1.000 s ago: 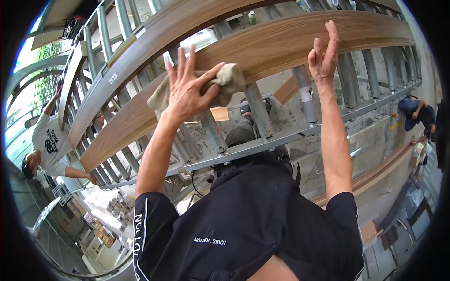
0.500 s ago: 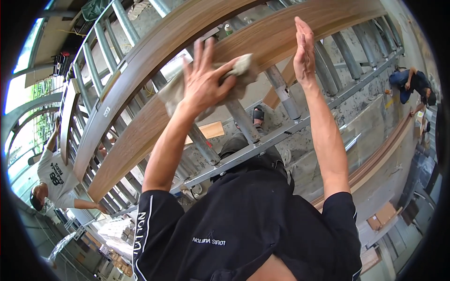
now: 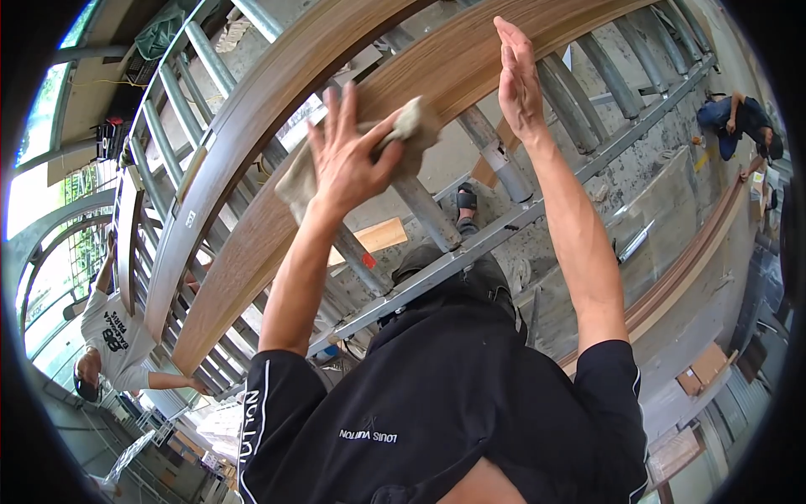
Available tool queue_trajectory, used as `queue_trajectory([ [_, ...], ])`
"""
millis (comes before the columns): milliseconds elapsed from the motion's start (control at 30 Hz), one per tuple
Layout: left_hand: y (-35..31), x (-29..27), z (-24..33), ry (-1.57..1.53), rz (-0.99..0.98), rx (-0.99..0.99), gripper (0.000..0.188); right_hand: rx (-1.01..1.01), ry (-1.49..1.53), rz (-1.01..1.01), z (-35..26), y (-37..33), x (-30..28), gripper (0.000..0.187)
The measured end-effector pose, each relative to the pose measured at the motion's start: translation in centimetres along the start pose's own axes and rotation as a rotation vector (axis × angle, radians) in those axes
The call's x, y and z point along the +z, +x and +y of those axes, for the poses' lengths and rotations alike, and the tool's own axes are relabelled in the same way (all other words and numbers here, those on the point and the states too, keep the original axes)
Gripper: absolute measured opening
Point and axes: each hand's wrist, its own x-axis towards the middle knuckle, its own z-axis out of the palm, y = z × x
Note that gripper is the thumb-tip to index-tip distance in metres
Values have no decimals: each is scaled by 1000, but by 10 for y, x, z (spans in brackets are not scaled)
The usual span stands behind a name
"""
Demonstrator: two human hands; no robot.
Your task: Applying sealant to wooden planks and mounting them onto a curved metal staircase frame, then cleaning the surfaces with a rag.
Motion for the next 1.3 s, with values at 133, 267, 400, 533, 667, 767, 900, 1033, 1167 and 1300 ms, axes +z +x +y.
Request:
queue_trajectory([
  [133,-63,-19,-42,25,-12,-157,49,46,98,11,-4,-2,3,72],
  [267,-136,-27,-87,109,31,-259,46,195,191,-129,-4,2,-11,71],
  [400,-194,-30,-118,108,117,-421,46,-279,-492,-448,-26,10,-47,38],
  [533,-227,-15,-135,150,326,-521,43,-610,-657,-780,-35,9,-44,27],
  [667,-238,-16,-113,161,466,-498,35,-748,-563,-854,-27,31,-41,28],
  [767,-273,12,-78,-10,739,-858,23,-859,-460,-968,-19,47,-37,33],
  [900,-293,57,-14,97,933,-1129,25,-980,-330,-1077,-1,66,-34,40],
  [1033,-272,93,59,105,819,-1177,23,-1086,-214,-1171,13,84,-27,47],
  [1167,-247,101,76,23,785,-1332,24,-1127,-153,-1265,12,94,-16,49],
  [1300,-245,105,73,99,728,-1258,25,-1169,-97,-1246,14,83,4,56],
])
